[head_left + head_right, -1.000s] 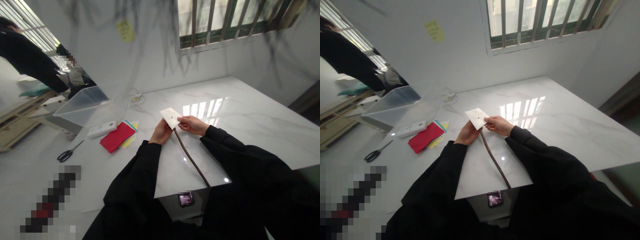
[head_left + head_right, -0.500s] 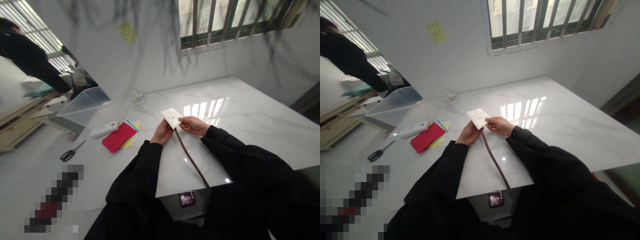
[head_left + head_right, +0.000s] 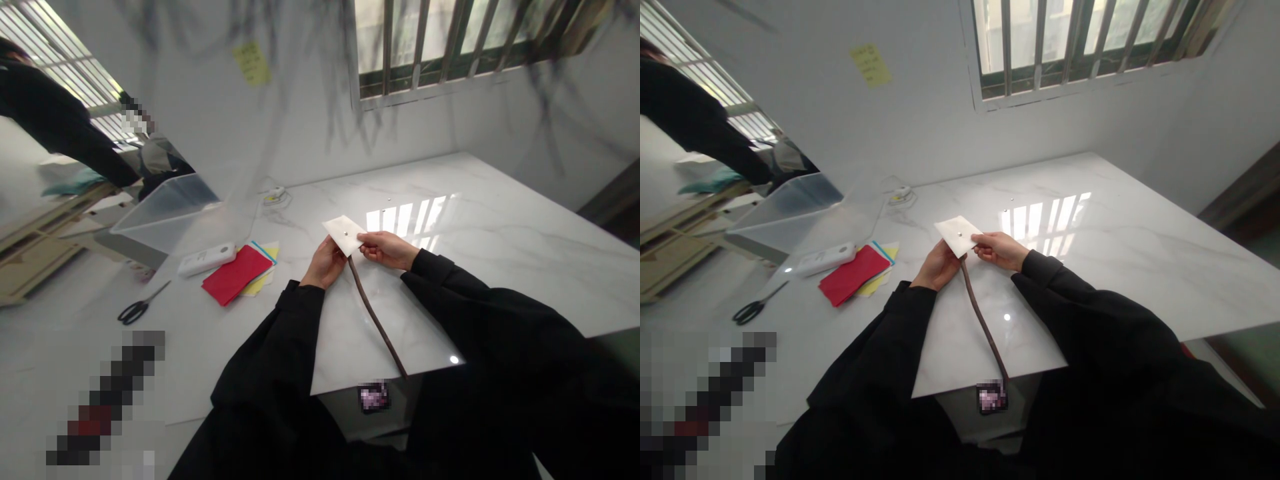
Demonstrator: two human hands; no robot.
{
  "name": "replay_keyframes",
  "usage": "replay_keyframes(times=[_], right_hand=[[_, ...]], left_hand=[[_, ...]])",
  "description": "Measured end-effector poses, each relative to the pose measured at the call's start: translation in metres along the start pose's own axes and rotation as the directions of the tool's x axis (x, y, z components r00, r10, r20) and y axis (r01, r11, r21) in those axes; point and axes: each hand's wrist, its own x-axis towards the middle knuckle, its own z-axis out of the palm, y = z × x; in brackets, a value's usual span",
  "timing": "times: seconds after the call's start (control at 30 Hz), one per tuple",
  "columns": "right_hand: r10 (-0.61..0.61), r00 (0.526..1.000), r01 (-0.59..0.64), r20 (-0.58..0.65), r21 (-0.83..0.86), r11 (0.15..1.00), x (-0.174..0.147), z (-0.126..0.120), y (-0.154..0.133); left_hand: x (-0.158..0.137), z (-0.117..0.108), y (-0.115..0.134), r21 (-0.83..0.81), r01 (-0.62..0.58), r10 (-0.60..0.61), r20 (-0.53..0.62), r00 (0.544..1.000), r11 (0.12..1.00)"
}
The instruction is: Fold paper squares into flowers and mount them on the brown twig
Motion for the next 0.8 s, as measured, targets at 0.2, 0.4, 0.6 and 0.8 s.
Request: replay_keyframes(times=[0.2, 0.4, 0.6, 0.8], right_hand=[[0.007, 1.000, -0.007, -0.010, 0.012, 1.000, 0.001, -0.001, 0.000], [0.004, 1.000, -0.004, -0.005, 0.028, 1.000, 0.002, -0.002, 0.000], [-0.022, 0.999, 0.023, -0.025, 0.040, 0.999, 0.003, -0.006, -0.004], [-0.090, 0.992, 0.088, -0.088, -0.026, 0.996, 0.006, -0.011, -0.008]], left_hand=[[0.001, 0.002, -0.002, -0.012, -0.010, 0.010, -0.012, 1.000, 1.000], [0.005, -0.002, -0.004, -0.001, -0.029, 0.029, -0.010, 1.000, 1.000], [0.014, -0.014, -0.001, 0.166, -0.132, 0.147, -0.083, 0.986, 0.977], [0.020, -0.026, -0.002, 0.508, -0.245, 0.368, -0.155, 0.917, 0.826]])
